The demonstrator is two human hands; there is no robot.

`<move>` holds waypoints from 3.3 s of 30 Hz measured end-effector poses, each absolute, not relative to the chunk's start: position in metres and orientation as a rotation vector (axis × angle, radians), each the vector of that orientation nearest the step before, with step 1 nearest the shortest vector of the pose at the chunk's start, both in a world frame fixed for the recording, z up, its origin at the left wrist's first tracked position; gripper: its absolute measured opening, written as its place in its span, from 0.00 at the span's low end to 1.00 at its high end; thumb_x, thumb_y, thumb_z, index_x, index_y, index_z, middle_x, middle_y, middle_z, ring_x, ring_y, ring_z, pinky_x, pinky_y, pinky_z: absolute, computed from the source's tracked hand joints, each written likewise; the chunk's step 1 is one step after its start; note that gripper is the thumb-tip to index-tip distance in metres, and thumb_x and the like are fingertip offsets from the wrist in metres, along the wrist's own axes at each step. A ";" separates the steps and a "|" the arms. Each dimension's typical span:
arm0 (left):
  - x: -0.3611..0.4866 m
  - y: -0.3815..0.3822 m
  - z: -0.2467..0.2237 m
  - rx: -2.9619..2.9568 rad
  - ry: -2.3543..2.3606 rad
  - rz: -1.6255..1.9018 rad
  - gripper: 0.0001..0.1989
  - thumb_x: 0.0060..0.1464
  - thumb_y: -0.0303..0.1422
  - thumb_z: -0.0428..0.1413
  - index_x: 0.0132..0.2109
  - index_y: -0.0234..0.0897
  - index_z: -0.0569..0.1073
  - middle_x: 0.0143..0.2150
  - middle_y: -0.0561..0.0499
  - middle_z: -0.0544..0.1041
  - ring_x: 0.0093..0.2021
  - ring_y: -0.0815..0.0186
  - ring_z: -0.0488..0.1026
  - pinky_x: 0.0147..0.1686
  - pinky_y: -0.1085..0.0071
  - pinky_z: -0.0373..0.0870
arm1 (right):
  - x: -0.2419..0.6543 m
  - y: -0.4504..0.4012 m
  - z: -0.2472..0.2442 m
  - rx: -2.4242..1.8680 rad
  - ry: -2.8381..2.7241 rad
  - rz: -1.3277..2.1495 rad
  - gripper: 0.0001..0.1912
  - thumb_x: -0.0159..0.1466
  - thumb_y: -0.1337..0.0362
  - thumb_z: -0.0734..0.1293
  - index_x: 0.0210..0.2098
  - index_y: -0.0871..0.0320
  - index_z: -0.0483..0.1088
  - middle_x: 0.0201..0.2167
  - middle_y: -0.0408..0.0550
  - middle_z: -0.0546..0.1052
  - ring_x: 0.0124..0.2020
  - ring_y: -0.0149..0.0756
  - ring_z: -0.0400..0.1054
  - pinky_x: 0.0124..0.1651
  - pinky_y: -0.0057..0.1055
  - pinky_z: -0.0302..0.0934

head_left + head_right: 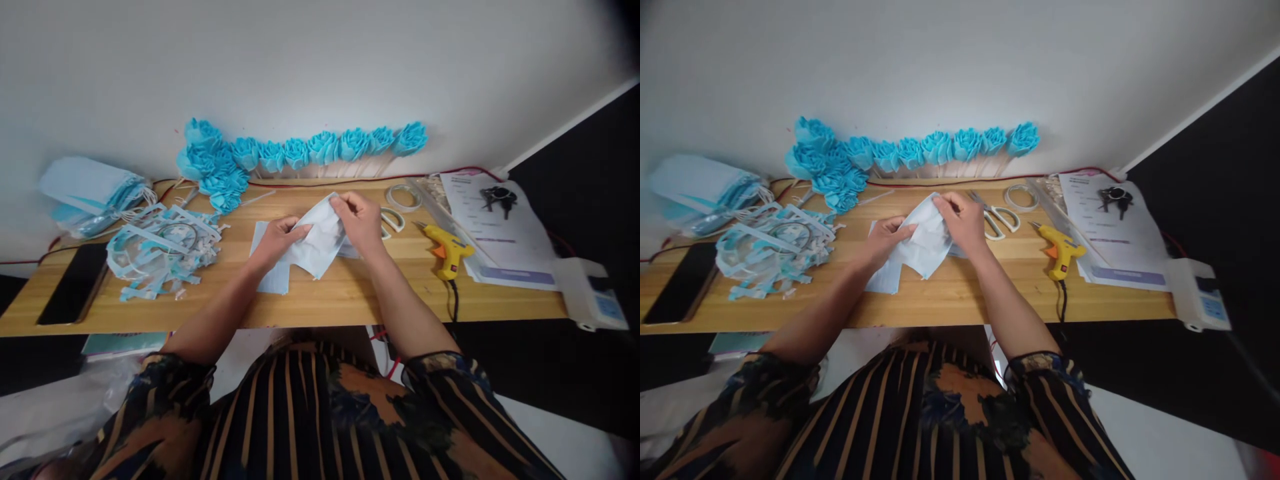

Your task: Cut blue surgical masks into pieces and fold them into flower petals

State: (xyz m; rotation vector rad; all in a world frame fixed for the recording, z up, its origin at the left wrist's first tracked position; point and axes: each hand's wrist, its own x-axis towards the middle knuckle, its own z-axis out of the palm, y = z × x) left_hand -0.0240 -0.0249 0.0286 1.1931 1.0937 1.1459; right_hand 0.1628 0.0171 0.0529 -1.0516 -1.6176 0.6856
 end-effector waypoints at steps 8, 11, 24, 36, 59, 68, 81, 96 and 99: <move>-0.032 -0.014 0.023 0.961 1.184 1.489 0.20 0.42 0.48 0.68 0.31 0.35 0.75 0.24 0.55 0.72 0.23 0.72 0.65 0.26 0.75 0.61 | 0.162 0.022 0.048 -1.077 -1.468 0.531 0.19 0.66 0.50 0.64 0.26 0.57 0.66 0.21 0.39 0.63 0.26 0.30 0.58 0.32 0.29 0.52; -0.032 -0.014 0.023 0.941 1.241 1.560 0.21 0.41 0.49 0.68 0.31 0.35 0.75 0.23 0.56 0.70 0.22 0.73 0.62 0.23 0.75 0.58 | 0.157 0.018 0.044 -1.073 -1.522 0.458 0.19 0.68 0.51 0.61 0.27 0.56 0.64 0.22 0.39 0.64 0.28 0.30 0.58 0.35 0.29 0.53; -0.048 -0.009 0.029 0.790 0.923 1.549 0.36 0.45 0.54 0.66 0.58 0.42 0.73 0.42 0.47 0.82 0.43 0.56 0.79 0.39 0.65 0.75 | 0.161 0.023 0.044 -1.087 -1.404 0.483 0.18 0.67 0.51 0.61 0.26 0.56 0.63 0.20 0.37 0.61 0.25 0.30 0.56 0.33 0.30 0.52; -0.041 -0.012 0.030 0.892 1.074 1.436 0.23 0.38 0.45 0.71 0.38 0.32 0.79 0.31 0.48 0.81 0.30 0.64 0.76 0.31 0.70 0.72 | 0.166 0.026 0.045 -1.172 -1.311 0.457 0.19 0.66 0.49 0.61 0.26 0.56 0.64 0.19 0.37 0.61 0.25 0.30 0.54 0.30 0.29 0.50; -0.052 -0.008 0.030 1.099 0.988 1.393 0.21 0.45 0.44 0.67 0.43 0.35 0.78 0.29 0.51 0.77 0.24 0.69 0.71 0.24 0.73 0.68 | 0.179 0.038 0.044 -1.152 -1.288 0.405 0.20 0.66 0.48 0.63 0.27 0.57 0.65 0.20 0.37 0.61 0.26 0.29 0.55 0.31 0.28 0.50; -0.047 -0.011 0.039 1.053 0.925 1.439 0.17 0.52 0.45 0.62 0.41 0.36 0.74 0.28 0.52 0.74 0.29 0.67 0.73 0.27 0.72 0.70 | 0.179 0.039 0.043 -1.135 -1.281 0.419 0.20 0.66 0.49 0.63 0.26 0.56 0.64 0.20 0.37 0.60 0.26 0.30 0.55 0.31 0.29 0.51; -0.052 -0.006 0.028 0.990 1.077 1.511 0.20 0.46 0.46 0.67 0.24 0.36 0.70 0.20 0.56 0.65 0.23 0.72 0.62 0.24 0.75 0.58 | 0.175 0.034 0.044 -1.118 -1.312 0.454 0.20 0.66 0.49 0.63 0.24 0.56 0.63 0.20 0.37 0.59 0.26 0.30 0.53 0.30 0.29 0.51; -0.059 -0.009 0.043 1.057 1.123 1.620 0.24 0.54 0.54 0.57 0.40 0.36 0.79 0.29 0.49 0.78 0.28 0.66 0.72 0.28 0.71 0.65 | 0.172 0.031 0.046 -1.088 -1.431 0.598 0.18 0.61 0.50 0.67 0.25 0.58 0.71 0.20 0.38 0.65 0.25 0.30 0.57 0.28 0.28 0.52; -0.061 -0.015 0.051 1.385 1.213 1.535 0.19 0.54 0.47 0.61 0.43 0.36 0.81 0.32 0.48 0.80 0.29 0.67 0.71 0.30 0.72 0.64 | 0.168 0.026 0.048 -1.032 -1.561 0.685 0.14 0.59 0.53 0.69 0.25 0.57 0.74 0.20 0.39 0.69 0.25 0.30 0.59 0.29 0.28 0.54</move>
